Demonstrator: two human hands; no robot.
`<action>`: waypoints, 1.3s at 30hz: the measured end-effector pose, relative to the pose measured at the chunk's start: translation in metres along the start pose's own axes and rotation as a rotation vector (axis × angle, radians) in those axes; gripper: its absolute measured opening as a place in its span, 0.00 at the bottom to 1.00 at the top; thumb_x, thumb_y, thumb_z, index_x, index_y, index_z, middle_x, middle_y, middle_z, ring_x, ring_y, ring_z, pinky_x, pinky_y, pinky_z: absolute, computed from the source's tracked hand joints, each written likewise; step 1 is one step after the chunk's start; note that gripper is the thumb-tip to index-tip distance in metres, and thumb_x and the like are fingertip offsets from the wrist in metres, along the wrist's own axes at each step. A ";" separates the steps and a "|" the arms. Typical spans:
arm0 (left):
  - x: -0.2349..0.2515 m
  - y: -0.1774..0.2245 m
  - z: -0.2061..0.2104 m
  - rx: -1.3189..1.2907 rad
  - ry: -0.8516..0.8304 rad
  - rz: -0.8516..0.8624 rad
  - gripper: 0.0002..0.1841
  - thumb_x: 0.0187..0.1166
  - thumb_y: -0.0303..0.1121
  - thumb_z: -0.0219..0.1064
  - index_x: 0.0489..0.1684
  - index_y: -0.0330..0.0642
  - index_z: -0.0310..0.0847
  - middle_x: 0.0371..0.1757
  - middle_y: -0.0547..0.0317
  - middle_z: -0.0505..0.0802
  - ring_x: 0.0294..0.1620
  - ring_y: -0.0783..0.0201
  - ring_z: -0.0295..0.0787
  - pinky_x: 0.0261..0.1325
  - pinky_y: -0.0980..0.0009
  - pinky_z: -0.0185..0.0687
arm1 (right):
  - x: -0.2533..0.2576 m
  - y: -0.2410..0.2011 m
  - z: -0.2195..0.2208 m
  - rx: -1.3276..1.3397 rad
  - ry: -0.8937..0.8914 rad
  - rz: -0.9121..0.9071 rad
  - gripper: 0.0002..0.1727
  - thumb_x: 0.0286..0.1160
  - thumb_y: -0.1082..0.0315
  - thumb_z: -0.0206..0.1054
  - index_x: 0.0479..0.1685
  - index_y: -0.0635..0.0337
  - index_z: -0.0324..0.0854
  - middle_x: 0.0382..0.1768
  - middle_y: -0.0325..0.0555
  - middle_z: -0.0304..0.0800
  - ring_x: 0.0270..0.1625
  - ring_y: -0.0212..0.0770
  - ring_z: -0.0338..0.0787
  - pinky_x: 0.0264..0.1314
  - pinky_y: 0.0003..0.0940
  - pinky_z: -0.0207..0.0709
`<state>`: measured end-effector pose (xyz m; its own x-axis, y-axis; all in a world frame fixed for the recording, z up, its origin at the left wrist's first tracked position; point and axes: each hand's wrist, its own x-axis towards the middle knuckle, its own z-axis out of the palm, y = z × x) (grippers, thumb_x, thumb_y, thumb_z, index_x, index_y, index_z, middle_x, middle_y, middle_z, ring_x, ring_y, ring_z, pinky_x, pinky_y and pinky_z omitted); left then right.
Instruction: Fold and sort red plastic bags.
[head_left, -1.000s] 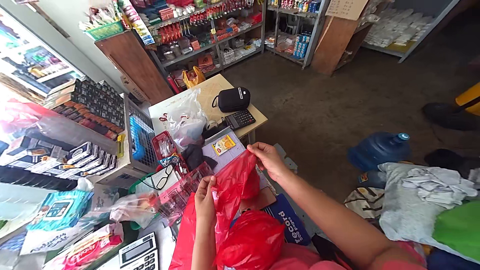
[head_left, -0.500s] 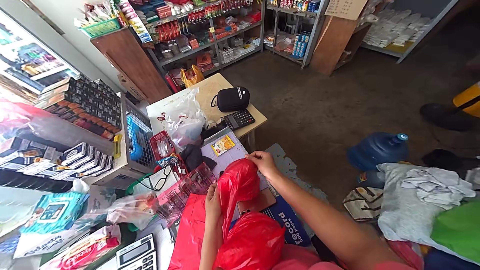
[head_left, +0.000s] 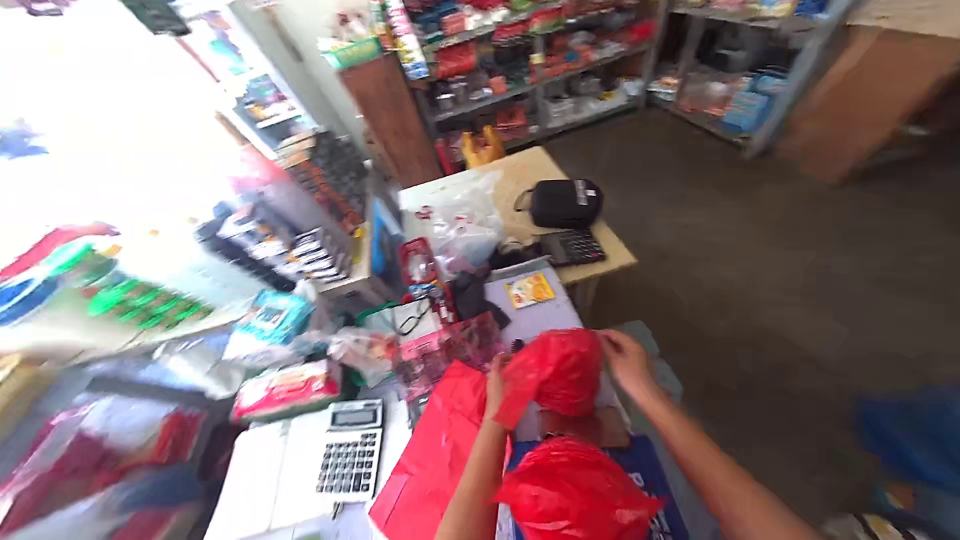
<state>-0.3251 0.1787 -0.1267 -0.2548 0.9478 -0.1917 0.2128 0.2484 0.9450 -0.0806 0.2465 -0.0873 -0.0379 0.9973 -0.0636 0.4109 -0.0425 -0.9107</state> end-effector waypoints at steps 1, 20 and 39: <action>-0.004 0.003 -0.006 -0.115 0.000 0.068 0.22 0.83 0.24 0.59 0.75 0.25 0.70 0.67 0.35 0.86 0.64 0.53 0.87 0.68 0.57 0.82 | 0.000 -0.001 -0.008 0.027 0.005 -0.054 0.22 0.91 0.60 0.55 0.61 0.69 0.86 0.59 0.62 0.89 0.64 0.53 0.88 0.71 0.52 0.79; -0.027 0.026 -0.010 -0.251 -0.276 0.249 0.38 0.61 0.28 0.83 0.74 0.24 0.70 0.65 0.44 0.89 0.66 0.63 0.87 0.74 0.63 0.81 | -0.019 0.014 -0.018 0.161 -0.299 -0.285 0.31 0.82 0.69 0.44 0.85 0.73 0.64 0.87 0.63 0.64 0.88 0.43 0.68 0.87 0.37 0.66; -0.015 0.016 -0.008 -0.162 -0.220 0.349 0.37 0.65 0.36 0.83 0.70 0.24 0.72 0.67 0.44 0.86 0.70 0.65 0.83 0.78 0.67 0.77 | -0.029 0.018 -0.004 0.240 -0.237 -0.290 0.46 0.93 0.38 0.32 0.89 0.74 0.55 0.92 0.65 0.52 0.95 0.49 0.51 0.98 0.45 0.43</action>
<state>-0.3259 0.1665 -0.1069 0.0169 0.9937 0.1110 0.0952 -0.1121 0.9891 -0.0685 0.2172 -0.1002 -0.3395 0.9298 0.1420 0.1307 0.1961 -0.9718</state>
